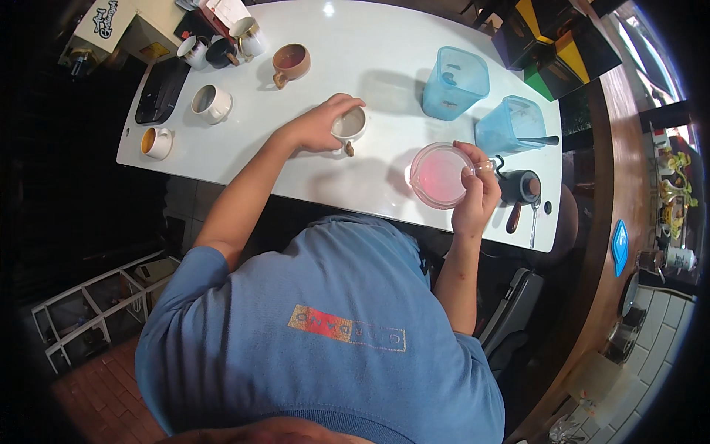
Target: The person pours water from a pitcher into a glass containing pink liquid, pours the drink into ceramic cups, places two cups onto a serving tray, and carries the tray away.
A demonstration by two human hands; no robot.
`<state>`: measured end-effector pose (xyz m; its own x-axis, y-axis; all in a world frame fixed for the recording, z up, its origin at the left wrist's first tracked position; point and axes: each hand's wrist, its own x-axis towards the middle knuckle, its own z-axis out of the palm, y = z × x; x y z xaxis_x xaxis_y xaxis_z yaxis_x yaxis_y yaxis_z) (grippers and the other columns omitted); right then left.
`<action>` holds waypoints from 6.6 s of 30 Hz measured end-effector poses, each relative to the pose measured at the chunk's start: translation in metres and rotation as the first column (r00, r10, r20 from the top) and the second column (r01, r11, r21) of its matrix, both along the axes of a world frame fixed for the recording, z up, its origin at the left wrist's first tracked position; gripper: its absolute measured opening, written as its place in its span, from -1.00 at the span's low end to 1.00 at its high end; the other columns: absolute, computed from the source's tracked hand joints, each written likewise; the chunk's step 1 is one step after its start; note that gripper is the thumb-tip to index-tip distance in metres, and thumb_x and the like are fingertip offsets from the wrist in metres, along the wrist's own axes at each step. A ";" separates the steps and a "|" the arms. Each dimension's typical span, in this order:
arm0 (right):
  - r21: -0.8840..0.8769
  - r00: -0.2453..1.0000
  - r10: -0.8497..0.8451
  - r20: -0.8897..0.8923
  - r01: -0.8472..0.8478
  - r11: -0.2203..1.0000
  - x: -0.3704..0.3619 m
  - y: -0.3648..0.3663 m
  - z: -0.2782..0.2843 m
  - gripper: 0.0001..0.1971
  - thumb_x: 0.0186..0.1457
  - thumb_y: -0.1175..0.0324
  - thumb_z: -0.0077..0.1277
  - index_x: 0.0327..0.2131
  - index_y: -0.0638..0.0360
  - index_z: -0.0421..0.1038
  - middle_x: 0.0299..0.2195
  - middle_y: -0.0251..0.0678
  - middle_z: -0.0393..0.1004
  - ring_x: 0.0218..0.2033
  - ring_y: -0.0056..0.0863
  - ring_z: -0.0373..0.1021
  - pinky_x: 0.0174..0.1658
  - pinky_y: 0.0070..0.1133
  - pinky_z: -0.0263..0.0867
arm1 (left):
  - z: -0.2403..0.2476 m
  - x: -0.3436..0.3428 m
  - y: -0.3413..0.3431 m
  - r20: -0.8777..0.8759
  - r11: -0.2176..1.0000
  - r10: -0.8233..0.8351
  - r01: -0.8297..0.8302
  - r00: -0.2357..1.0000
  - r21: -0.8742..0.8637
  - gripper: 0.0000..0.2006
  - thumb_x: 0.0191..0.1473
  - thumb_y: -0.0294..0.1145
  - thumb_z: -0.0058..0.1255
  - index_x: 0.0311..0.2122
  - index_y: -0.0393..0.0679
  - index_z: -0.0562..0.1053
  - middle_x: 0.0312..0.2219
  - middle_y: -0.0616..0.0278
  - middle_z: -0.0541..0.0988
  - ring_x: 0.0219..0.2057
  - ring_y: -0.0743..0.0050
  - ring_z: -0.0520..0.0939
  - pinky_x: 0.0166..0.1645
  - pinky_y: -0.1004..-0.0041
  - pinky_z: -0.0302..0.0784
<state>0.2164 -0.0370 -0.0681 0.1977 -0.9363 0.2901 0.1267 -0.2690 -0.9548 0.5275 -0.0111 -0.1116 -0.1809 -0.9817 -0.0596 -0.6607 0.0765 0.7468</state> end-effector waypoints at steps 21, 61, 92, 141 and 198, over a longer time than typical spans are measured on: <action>-0.214 0.969 0.047 -0.242 -0.101 0.972 0.055 -0.059 0.005 -0.68 -0.03 0.46 -0.12 -0.18 0.31 0.50 -0.17 -0.17 0.53 -0.09 -0.37 0.33 0.01 -0.52 0.17 | -0.070 0.002 0.047 0.110 0.776 0.506 -0.396 0.855 -0.492 -0.62 0.00 -0.45 0.12 -0.03 -0.24 0.43 -0.03 0.09 0.43 0.00 0.09 0.48 0.06 0.28 0.41; -0.781 0.815 -0.107 -0.569 -0.495 0.382 0.178 -0.120 0.036 -0.79 -0.10 0.36 -0.02 -0.38 0.23 0.52 -0.24 -0.30 0.58 -0.22 -0.31 0.39 0.04 -0.36 0.14 | -0.068 0.006 0.046 0.022 0.766 0.529 -0.466 0.848 -0.443 -0.69 -0.05 -0.32 0.15 -0.15 -0.15 0.50 -0.10 0.15 0.47 -0.09 0.11 0.52 0.01 0.24 0.45; -0.823 0.851 -0.128 -0.509 -0.437 0.364 0.170 -0.109 0.043 -0.81 -0.12 0.40 0.04 -0.36 0.18 0.52 -0.23 -0.34 0.59 -0.20 -0.33 0.39 0.06 -0.37 0.13 | -0.070 0.009 0.045 0.054 0.780 0.510 -0.435 0.859 -0.449 -0.71 -0.01 -0.32 0.13 -0.14 -0.09 0.48 -0.06 0.18 0.44 -0.06 0.12 0.51 0.02 0.25 0.43; -0.812 0.825 -0.171 -0.539 -0.455 0.366 0.163 -0.100 0.040 -0.79 -0.15 0.40 0.05 -0.36 0.17 0.53 -0.24 -0.37 0.59 -0.19 -0.31 0.34 0.05 -0.36 0.12 | -0.069 0.008 0.046 0.014 0.771 0.516 -0.458 0.856 -0.442 -0.71 -0.05 -0.32 0.14 -0.17 -0.10 0.50 -0.10 0.19 0.46 -0.10 0.15 0.52 -0.01 0.26 0.47; -0.817 0.821 -0.204 -0.533 -0.436 0.379 0.165 -0.108 0.022 -0.78 -0.18 0.37 0.04 -0.36 0.16 0.52 -0.23 -0.39 0.59 -0.14 -0.26 0.32 0.06 -0.34 0.12 | -0.068 0.009 0.046 0.038 0.784 0.513 -0.450 0.858 -0.428 -0.71 -0.03 -0.31 0.14 -0.15 -0.10 0.49 -0.08 0.19 0.45 -0.07 0.13 0.51 0.02 0.24 0.43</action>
